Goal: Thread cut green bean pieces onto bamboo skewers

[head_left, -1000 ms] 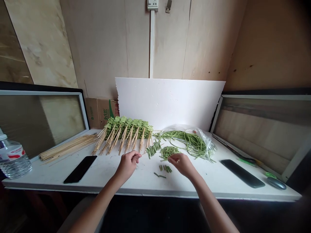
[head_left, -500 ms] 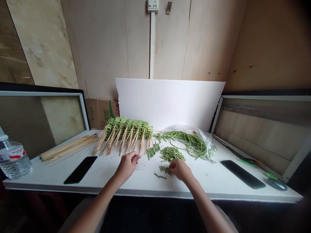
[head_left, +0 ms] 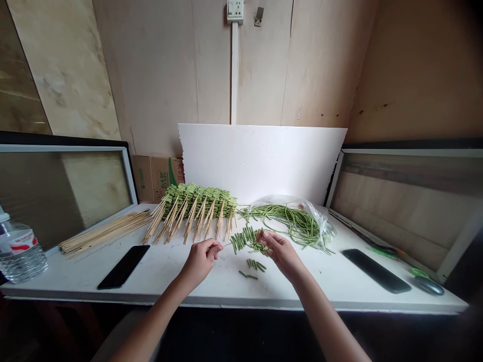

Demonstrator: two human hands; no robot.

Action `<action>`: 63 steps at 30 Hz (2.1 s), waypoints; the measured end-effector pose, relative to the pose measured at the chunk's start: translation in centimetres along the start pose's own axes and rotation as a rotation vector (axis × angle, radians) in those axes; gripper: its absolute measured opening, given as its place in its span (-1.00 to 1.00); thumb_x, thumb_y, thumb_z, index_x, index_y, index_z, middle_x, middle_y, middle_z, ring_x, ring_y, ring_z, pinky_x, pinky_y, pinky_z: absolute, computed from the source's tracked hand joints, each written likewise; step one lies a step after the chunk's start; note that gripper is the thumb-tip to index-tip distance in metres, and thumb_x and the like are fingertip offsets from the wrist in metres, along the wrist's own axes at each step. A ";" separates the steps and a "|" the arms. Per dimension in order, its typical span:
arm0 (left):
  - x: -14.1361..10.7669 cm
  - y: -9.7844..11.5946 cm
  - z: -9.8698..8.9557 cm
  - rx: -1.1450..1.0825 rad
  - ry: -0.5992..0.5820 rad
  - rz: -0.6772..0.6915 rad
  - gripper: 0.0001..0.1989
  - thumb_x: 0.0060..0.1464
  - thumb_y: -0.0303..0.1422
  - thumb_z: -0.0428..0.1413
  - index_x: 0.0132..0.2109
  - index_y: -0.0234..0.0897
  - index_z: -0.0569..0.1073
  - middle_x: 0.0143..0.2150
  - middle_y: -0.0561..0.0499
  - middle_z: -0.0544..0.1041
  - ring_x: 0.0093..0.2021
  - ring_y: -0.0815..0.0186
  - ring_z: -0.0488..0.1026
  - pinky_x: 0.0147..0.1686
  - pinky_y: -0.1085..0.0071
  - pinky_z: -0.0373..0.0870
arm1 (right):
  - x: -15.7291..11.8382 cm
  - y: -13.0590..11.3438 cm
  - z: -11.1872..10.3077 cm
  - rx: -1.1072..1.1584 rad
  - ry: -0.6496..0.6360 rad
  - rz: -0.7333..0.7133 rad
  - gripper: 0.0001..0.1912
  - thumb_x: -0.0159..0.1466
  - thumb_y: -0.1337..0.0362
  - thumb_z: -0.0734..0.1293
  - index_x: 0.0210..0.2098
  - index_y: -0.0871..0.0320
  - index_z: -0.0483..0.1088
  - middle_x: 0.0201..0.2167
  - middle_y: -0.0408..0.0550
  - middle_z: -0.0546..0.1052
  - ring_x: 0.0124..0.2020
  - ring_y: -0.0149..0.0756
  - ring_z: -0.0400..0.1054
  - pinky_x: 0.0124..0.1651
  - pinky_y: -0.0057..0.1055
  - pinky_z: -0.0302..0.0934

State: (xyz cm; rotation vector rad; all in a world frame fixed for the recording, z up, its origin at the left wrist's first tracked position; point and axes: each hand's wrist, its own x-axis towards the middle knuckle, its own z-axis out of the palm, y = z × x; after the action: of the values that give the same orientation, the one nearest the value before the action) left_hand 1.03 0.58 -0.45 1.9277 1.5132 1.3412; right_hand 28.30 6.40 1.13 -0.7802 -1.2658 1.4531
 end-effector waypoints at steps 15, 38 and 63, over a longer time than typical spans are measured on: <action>0.0 0.1 0.1 0.022 -0.003 0.022 -0.71 0.28 -0.24 0.04 -0.29 -0.31 0.56 -0.51 0.03 0.47 -0.50 0.34 0.39 -0.42 0.44 0.28 | 0.0 0.0 0.6 0.133 0.029 0.018 -0.70 0.14 0.03 0.56 -0.26 0.09 0.64 -0.15 0.02 0.68 -0.06 -0.16 0.55 -0.34 -0.49 0.36; -0.3 0.5 -0.1 0.081 0.028 0.064 -0.73 0.24 -0.35 0.01 -0.33 -0.30 0.56 -0.52 0.02 0.47 -0.49 0.32 0.42 -0.42 0.45 0.30 | -0.3 0.6 1.4 -0.026 0.113 -0.134 -0.67 0.10 0.04 0.58 -0.27 0.12 0.66 -0.20 0.09 0.68 -0.01 0.02 0.53 -0.21 -0.26 0.51; 0.1 0.2 -0.7 0.102 0.119 0.039 -0.73 0.26 -0.30 0.01 -0.29 -0.29 0.56 -0.52 0.04 0.45 -0.54 0.35 0.35 -0.49 0.48 0.25 | 0.2 1.0 -1.7 -0.670 0.013 -0.224 -0.82 0.11 0.07 0.53 -0.44 0.04 0.66 -0.43 0.00 0.67 -0.42 -0.16 0.51 -0.46 -0.37 0.32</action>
State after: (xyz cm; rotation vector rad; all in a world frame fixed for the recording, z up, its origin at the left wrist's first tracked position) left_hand 0.57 0.44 0.08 1.9799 1.6369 1.4454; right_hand 29.54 7.12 -0.22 -1.0336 -1.7959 0.8334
